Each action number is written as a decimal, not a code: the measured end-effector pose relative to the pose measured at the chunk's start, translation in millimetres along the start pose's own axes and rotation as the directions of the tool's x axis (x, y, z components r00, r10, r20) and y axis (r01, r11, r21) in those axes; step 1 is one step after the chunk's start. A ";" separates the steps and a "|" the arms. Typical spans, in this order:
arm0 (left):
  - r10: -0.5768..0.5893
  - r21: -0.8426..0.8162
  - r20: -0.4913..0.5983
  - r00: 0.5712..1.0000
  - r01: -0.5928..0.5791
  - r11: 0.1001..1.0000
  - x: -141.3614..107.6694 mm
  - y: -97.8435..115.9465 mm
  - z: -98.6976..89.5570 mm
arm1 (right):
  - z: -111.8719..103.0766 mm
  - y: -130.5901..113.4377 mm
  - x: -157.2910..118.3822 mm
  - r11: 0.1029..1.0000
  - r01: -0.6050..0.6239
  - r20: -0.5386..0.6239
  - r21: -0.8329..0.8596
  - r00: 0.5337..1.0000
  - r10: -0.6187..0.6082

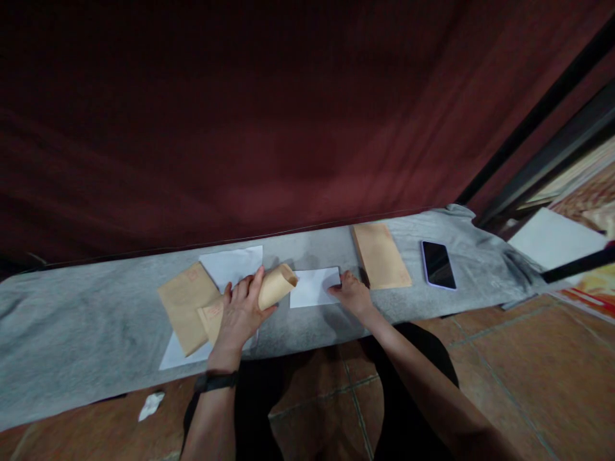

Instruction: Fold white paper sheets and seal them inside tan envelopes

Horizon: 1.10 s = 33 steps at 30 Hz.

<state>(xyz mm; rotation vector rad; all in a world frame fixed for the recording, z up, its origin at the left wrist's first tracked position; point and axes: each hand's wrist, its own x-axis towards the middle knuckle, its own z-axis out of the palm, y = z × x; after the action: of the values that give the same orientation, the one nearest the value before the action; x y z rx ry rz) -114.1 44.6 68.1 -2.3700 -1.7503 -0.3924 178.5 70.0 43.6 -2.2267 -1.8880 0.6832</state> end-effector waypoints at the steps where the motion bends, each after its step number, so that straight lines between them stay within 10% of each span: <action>1: 0.015 -0.001 0.008 1.000 -0.015 1.000 1.3 3.5 1.0 | 0.4 0.0 0.4 1.000 0.011 -0.007 0.002 1.000 -0.011; 18: 0.037 -0.041 0.055 0.998 -0.034 0.999 10.9 32.7 -1.3 | 0.8 10.6 17.3 0.949 0.166 -0.021 0.270 0.986 -0.166; 24: 0.067 -0.012 0.055 0.996 -0.067 0.998 10.8 32.9 -4.0 | -13.0 30.4 25.4 0.892 0.214 -0.301 0.397 0.949 -0.094; 29: 0.076 0.010 0.058 0.995 -0.076 0.997 9.5 35.6 -4.3 | -22.5 42.1 33.1 0.678 0.392 -0.532 0.622 0.847 -0.001; 33: 0.069 0.003 0.057 0.996 -0.069 0.998 9.5 37.9 -4.1 | -21.3 43.6 36.7 0.423 0.429 -0.480 0.798 0.877 0.014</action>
<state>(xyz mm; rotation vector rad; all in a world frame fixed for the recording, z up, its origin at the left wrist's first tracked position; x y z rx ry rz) -75.8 40.8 75.6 -2.4537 -1.6847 -0.3134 230.7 100.5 36.3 -1.2386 -1.0934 0.8012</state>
